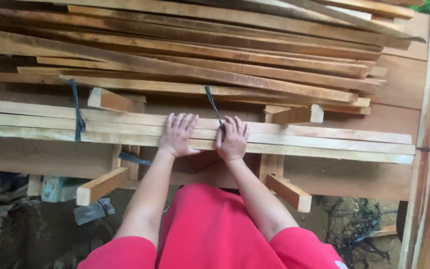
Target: Bundling wooden slats together using black rubber straps and arranging them on a workbench.
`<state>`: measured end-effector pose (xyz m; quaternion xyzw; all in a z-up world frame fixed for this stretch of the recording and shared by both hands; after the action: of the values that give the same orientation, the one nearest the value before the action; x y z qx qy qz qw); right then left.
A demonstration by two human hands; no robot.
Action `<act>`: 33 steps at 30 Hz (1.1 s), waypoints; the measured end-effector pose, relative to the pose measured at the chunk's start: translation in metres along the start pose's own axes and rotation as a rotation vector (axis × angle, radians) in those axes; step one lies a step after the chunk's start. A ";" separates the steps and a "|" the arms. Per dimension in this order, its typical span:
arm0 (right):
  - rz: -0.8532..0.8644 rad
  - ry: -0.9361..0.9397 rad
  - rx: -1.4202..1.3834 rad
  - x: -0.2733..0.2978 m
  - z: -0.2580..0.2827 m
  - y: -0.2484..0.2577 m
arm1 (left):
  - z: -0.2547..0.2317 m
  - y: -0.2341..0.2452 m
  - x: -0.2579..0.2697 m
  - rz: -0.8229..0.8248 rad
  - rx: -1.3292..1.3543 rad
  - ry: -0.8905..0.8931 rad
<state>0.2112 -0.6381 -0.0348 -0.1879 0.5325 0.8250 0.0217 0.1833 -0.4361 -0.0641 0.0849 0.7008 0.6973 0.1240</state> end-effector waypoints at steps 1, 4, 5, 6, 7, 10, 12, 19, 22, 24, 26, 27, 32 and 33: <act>0.002 -0.005 -0.001 0.004 0.001 0.001 | -0.003 -0.001 0.004 0.004 0.000 -0.003; -0.015 -0.005 0.012 0.005 0.000 -0.001 | -0.002 -0.003 0.003 -0.005 0.032 -0.010; -0.018 0.003 0.012 0.006 0.000 -0.001 | -0.003 -0.003 0.005 -0.004 0.034 -0.013; -0.026 0.012 0.012 0.005 -0.001 -0.003 | -0.001 -0.004 0.004 -0.007 0.032 -0.017; -0.029 0.005 0.017 0.004 -0.002 -0.004 | -0.001 -0.004 0.001 -0.008 0.035 -0.026; -0.036 0.026 0.006 0.006 -0.002 -0.005 | -0.001 -0.004 0.003 -0.023 0.023 -0.030; -0.043 0.014 0.014 0.007 -0.001 -0.005 | -0.001 -0.003 0.003 -0.028 0.042 -0.028; -0.072 0.036 0.034 0.005 0.000 -0.003 | -0.001 -0.001 0.002 -0.050 0.051 -0.038; -0.040 0.026 -0.009 0.005 0.002 -0.002 | 0.000 0.000 0.003 -0.001 0.042 -0.034; -0.054 0.024 0.010 0.006 0.001 -0.002 | 0.001 -0.002 0.003 0.009 0.077 -0.024; -0.063 0.035 0.022 0.006 0.000 -0.003 | 0.000 0.004 0.000 0.008 0.075 -0.024; -0.072 0.046 0.034 0.007 0.001 -0.003 | 0.001 0.008 0.000 0.009 0.073 -0.024; -0.069 0.031 0.024 0.003 0.002 0.000 | 0.003 0.001 -0.001 0.039 0.080 -0.028; -0.046 0.028 0.016 0.006 0.002 0.001 | 0.002 -0.003 0.002 0.076 0.068 -0.025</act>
<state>0.2051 -0.6374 -0.0353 -0.2115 0.5347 0.8174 0.0349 0.1821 -0.4341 -0.0672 0.1245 0.7186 0.6764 0.1033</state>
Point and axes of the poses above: each hand's wrist, its own x-axis away from the middle knuckle, its own y-axis out of the back of the hand, z = x × y, the point moved 4 cm from there along -x, towards the middle knuckle, and after that the axes turned 3 degrees about -x, right-handed, at the moved point
